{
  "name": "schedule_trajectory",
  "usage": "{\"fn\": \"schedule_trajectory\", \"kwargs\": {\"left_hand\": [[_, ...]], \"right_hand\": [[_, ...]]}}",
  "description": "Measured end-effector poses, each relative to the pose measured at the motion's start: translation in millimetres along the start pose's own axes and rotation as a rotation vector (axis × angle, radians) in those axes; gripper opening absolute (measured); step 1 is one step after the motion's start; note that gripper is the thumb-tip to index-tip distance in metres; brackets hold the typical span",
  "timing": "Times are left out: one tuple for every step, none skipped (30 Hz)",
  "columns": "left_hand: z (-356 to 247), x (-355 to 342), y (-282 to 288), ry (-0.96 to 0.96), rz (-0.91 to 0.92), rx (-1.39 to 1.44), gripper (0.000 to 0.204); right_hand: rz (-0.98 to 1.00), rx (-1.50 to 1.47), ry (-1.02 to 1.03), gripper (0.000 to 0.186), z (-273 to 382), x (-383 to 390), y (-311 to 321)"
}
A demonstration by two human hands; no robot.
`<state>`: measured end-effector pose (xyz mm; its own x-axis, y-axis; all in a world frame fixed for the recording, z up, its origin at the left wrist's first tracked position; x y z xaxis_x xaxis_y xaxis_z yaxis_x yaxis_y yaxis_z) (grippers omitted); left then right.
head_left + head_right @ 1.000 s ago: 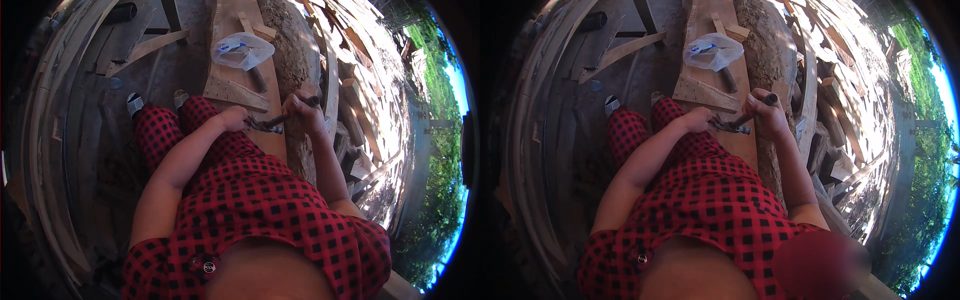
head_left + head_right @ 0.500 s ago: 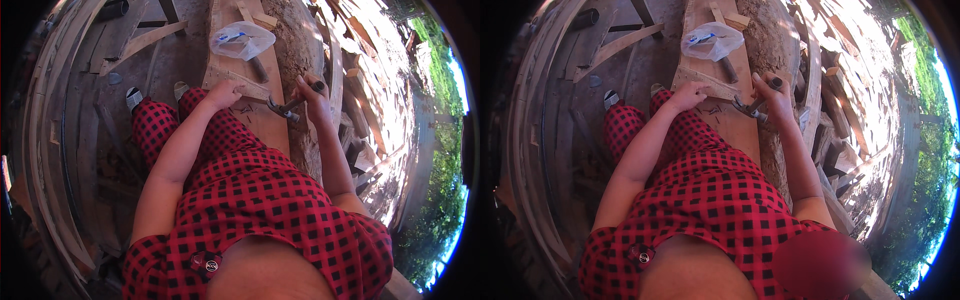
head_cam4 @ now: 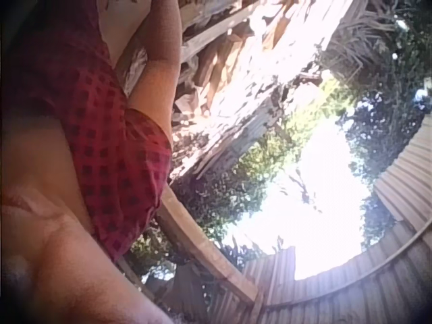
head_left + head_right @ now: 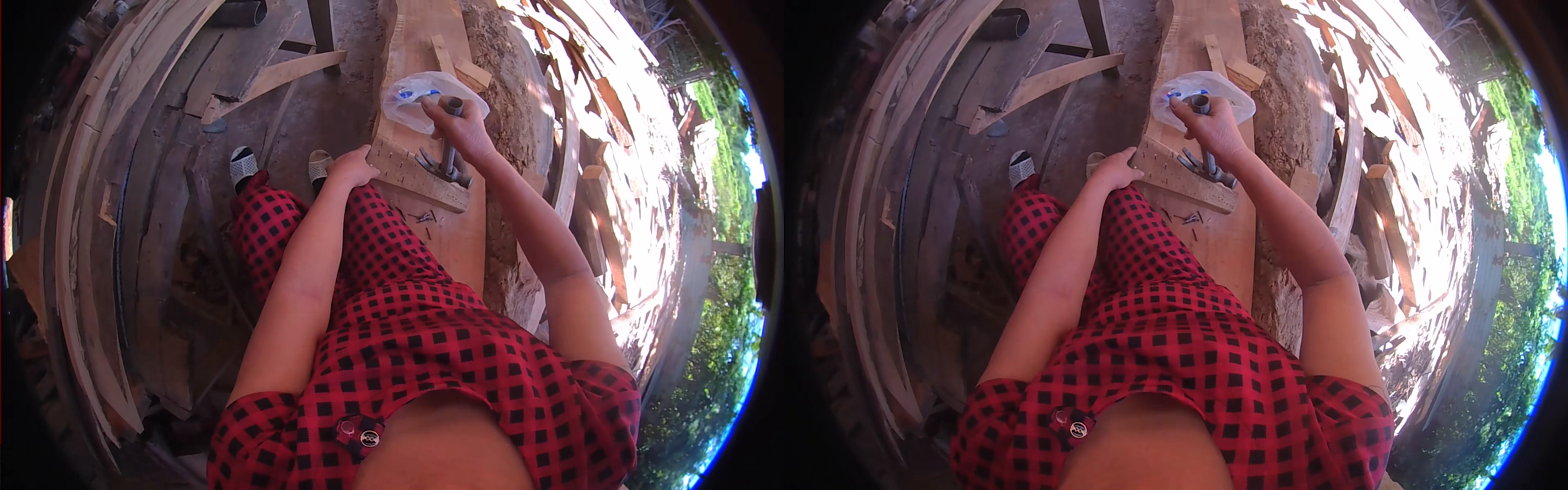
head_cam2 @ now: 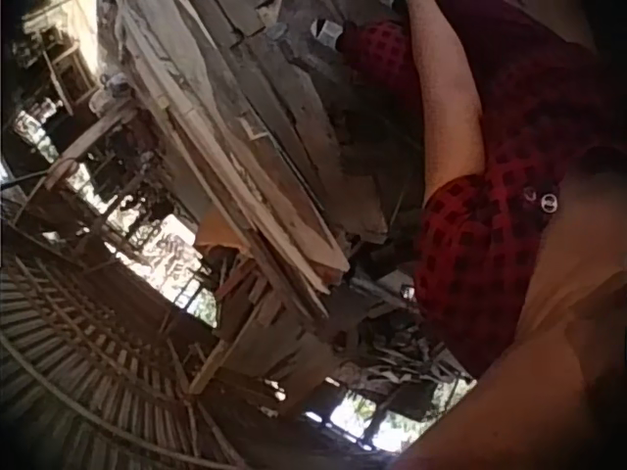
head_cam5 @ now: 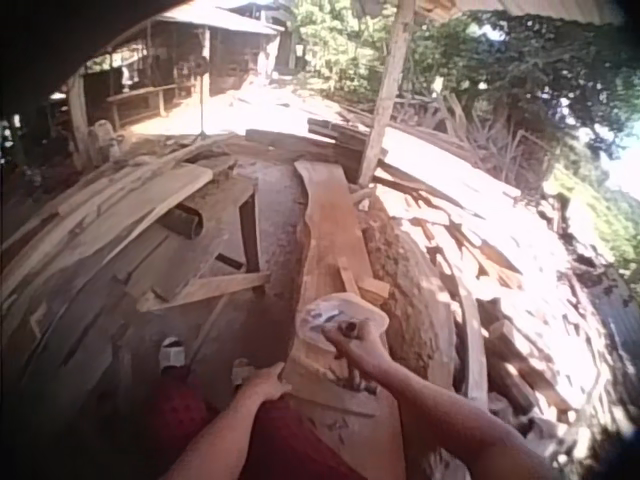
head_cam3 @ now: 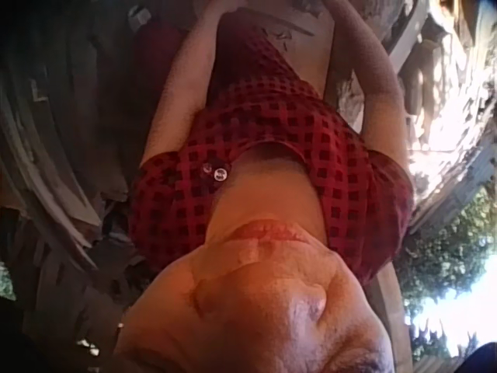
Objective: Carving and marking a piece of wood using a hammer and chisel.
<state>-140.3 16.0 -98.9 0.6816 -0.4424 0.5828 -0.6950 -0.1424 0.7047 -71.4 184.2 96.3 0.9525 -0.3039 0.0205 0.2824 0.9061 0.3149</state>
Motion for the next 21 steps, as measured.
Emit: {"fn": "schedule_trajectory", "kwargs": {"left_hand": [[1.0,-3.2,-0.7,0.003,-0.001,0.008,0.078],[1.2,-6.5,-2.9,-0.006,0.024,0.029,0.081],[1.7,-9.8,-5.0,-0.014,0.05,0.051,0.085],[3.4,-13.2,-5.2,-0.01,0.047,0.059,0.085],[2.5,-13.7,-5.6,-0.005,0.062,0.046,0.088],[1.6,-13.9,-6.2,0.001,0.077,0.033,0.091],[0.1,-14.4,-5.7,0.005,0.078,0.04,0.091],[-4.6,-10.8,-4.4,0.025,0.106,0.012,0.093],[-7.3,-7.7,-2.6,0.045,0.13,-0.016,0.095],[-9.9,-5.3,0.0,0.047,0.134,-0.012,0.095],[-10.1,-3.6,1.8,0.06,0.137,-0.033,0.095],[-10.5,-1.8,3.4,0.071,0.142,-0.056,0.096],[-12.1,0.3,5.1,0.073,0.143,-0.053,0.096],[-12.9,2.4,7.1,0.074,0.148,-0.05,0.095],[-13.6,2.9,7.8,0.075,0.153,-0.049,0.095],[-14.0,1.1,6.7,0.075,0.154,-0.049,0.095],[-14.0,-0.1,5.2,0.065,0.158,-0.059,0.095],[-14.2,-1.6,4.4,0.053,0.162,-0.07,0.094],[-12.7,-3.6,5.2,0.054,0.161,-0.07,0.094],[-14.3,-4.9,5.6,0.029,0.162,-0.078,0.093],[-15.9,-5.2,5.5,0.003,0.164,-0.087,0.093]], "right_hand": [[0.008,0.004,0.001,0.038,-2.5,-8.5,-4.0],[0.001,0.025,-0.034,0.039,-9.7,-16.9,-7.3],[-0.005,0.045,-0.069,0.041,-17.0,-24.7,-10.5],[0.003,0.049,-0.068,0.041,-21.9,-32.2,-15.0],[0.005,0.055,-0.065,0.042,-25.4,-38.4,-18.8],[0.007,0.061,-0.063,0.043,-28.6,-44.6,-21.9],[0.015,0.064,-0.064,0.043,-31.9,-50.5,-24.9],[0.007,0.078,-0.071,0.043,-34.4,-54.1,-25.6],[0.001,0.091,-0.076,0.044,-34.0,-57.3,-26.7],[0.005,0.093,-0.079,0.044,-33.4,-60.6,-28.5],[0.027,0.091,-0.09,0.044,-30.6,-63.8,-32.9],[0.047,0.088,-0.101,0.044,-29.9,-66.6,-37.3],[0.051,0.09,-0.103,0.044,-31.6,-70.4,-41.1],[0.033,0.065,-0.115,0.043,-33.1,-74.8,-45.0],[0.013,0.04,-0.126,0.043,-34.8,-77.3,-47.0],[0.014,0.04,-0.127,0.043,-36.3,-76.9,-48.1],[-0.013,0.016,-0.1,0.042,-34.1,-74.4,-48.8],[-0.042,-0.009,-0.073,0.042,-31.7,-71.7,-48.5],[-0.041,-0.01,-0.073,0.042,-30.5,-69.7,-49.1],[-0.052,-0.044,-0.062,0.041,-28.3,-66.1,-46.7],[-0.065,-0.078,-0.051,0.041,-25.7,-62.2,-43.9]]}}
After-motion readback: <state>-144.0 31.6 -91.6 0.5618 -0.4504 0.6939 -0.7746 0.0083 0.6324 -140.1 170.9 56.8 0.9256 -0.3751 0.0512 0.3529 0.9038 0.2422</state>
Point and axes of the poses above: each hand's wrist, its own x-axis away from the middle knuckle, its own y-axis out of the back of the hand, z = x × y, the point moved 7 cm from there along -x, towards the middle knuckle, and after that the axes turned 6 degrees about y, right-handed, at the moved point
